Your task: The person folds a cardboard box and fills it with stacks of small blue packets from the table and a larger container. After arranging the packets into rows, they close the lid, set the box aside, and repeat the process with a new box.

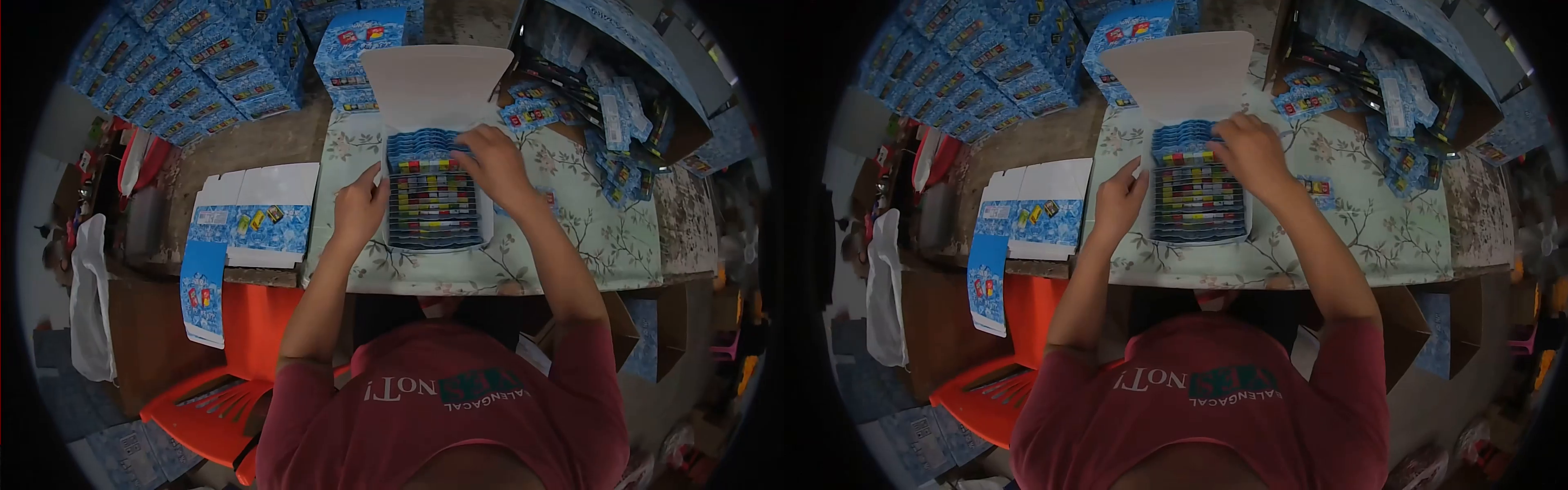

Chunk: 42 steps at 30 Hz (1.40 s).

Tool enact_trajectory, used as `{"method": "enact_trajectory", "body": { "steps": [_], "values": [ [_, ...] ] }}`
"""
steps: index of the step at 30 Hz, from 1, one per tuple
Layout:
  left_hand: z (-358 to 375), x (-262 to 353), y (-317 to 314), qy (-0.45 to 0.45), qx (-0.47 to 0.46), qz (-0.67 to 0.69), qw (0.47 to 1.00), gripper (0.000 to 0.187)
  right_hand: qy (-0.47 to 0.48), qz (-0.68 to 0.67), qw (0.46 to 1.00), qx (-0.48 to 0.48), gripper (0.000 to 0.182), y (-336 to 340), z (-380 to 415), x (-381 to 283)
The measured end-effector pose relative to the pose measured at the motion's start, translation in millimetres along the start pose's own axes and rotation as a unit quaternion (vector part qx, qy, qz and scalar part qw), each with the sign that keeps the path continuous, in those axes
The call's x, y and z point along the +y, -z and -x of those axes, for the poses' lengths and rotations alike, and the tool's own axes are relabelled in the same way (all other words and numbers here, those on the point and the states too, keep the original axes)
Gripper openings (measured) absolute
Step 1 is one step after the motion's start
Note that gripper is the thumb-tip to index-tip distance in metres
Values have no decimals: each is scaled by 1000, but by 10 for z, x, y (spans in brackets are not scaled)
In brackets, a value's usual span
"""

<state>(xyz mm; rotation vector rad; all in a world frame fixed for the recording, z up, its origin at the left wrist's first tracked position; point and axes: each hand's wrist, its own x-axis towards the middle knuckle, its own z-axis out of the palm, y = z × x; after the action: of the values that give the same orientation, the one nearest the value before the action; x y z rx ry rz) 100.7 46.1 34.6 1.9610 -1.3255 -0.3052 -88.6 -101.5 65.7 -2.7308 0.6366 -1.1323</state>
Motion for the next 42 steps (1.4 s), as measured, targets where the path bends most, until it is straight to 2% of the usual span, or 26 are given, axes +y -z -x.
{"method": "enact_trajectory", "body": {
  "steps": [1, 3, 4, 6, 8, 10, 11, 13, 15, 17, 18, 20, 22, 23, 24, 28, 31, 33, 34, 35, 37, 39, 40, 41, 42],
  "values": [
    [1, 13, -14, 0, 2, 0, 1000, 38, -3, -1, 1000, 2, 11, -124, -12, 49],
    [20, 25, -25, 6, 2, 4, 1000, 38, 60, 50, 994, -74, 14, -305, -68, 71],
    [13, 9, -6, 12, 3, 8, 1000, 38, 62, 48, 994, -71, 14, -262, -89, 51],
    [-3, -76, 8, 21, 5, 27, 999, 38, -27, -105, 994, 12, 15, 13, -116, 7],
    [29, -112, 17, 36, -3, 51, 998, 38, -197, -155, 963, 102, 16, 407, 0, -58],
    [-18, -57, 34, 24, 3, 28, 999, 39, -248, -83, 951, 166, 18, 717, 249, 166],
    [-62, -46, 2, 23, 2, 33, 999, 39, -248, -78, 951, 165, 18, 797, 322, 250],
    [-136, -1, -80, 26, 4, 22, 999, 39, -128, 180, 968, 122, 20, 891, 478, 359],
    [-200, 122, -103, 29, -14, -15, 999, 38, -227, 15, 973, 39, 23, 619, 576, 250],
    [-208, 158, -116, 33, -29, -57, 997, 38, -333, -2, 929, -162, 25, 432, 454, 12],
    [-196, 102, -90, -2, -27, -68, 997, 37, -334, -3, 929, -162, 25, 342, 483, -7],
    [-47, 91, 2, -33, -22, -83, 996, 36, -203, 37, 968, -141, 29, 127, 555, -4],
    [206, 175, 188, -99, 18, -17, 995, 35, -217, 7, 967, -137, 28, 313, 524, -155],
    [213, 129, 231, -47, 5, -3, 999, 34, -236, -20, 961, -145, 28, 386, 556, -201],
    [260, 56, 203, -34, -4, -3, 999, 34, -242, -26, 957, -157, 28, 360, 625, -179],
    [66, 19, 232, -53, 18, -23, 998, 34, -196, -10, 969, -152, 28, 286, 485, -137],
    [91, 129, 302, -22, 15, 10, 1000, 34, -272, -84, 950, -130, 30, 414, 451, -204],
    [-38, 204, 360, -18, 4, 0, 1000, 34, -226, -43, 962, -145, 31, 403, 359, -131],
    [-59, 133, 299, -56, 38, 10, 998, 35, -220, -39, 965, -139, 31, 386, 275, -52],
    [-80, 114, 282, -54, 33, 11, 998, 35, -241, -52, 957, -153, 35, 349, 320, -22],
    [-116, 98, 254, 17, -32, -11, 999, 38, -268, -65, 946, -173, 38, 270, 460, 40],
    [-150, 11, 181, 32, -16, 43, 998, 42, -336, -155, 901, -227, 41, 164, 491, 182],
    [-156, -64, 109, 48, -4, 96, 994, 48, -337, -155, 901, -226, 41, 68, 479, 274],
    [-220, -194, -27, 50, -8, 96, 994, 48, -350, -189, 904, -157, 41, -40, 474, 380],
    [-371, -358, -204, 65, 18, 213, 975, 52, -362, -222, 901, -87, 45, -104, 465, 453]
  ]
}}
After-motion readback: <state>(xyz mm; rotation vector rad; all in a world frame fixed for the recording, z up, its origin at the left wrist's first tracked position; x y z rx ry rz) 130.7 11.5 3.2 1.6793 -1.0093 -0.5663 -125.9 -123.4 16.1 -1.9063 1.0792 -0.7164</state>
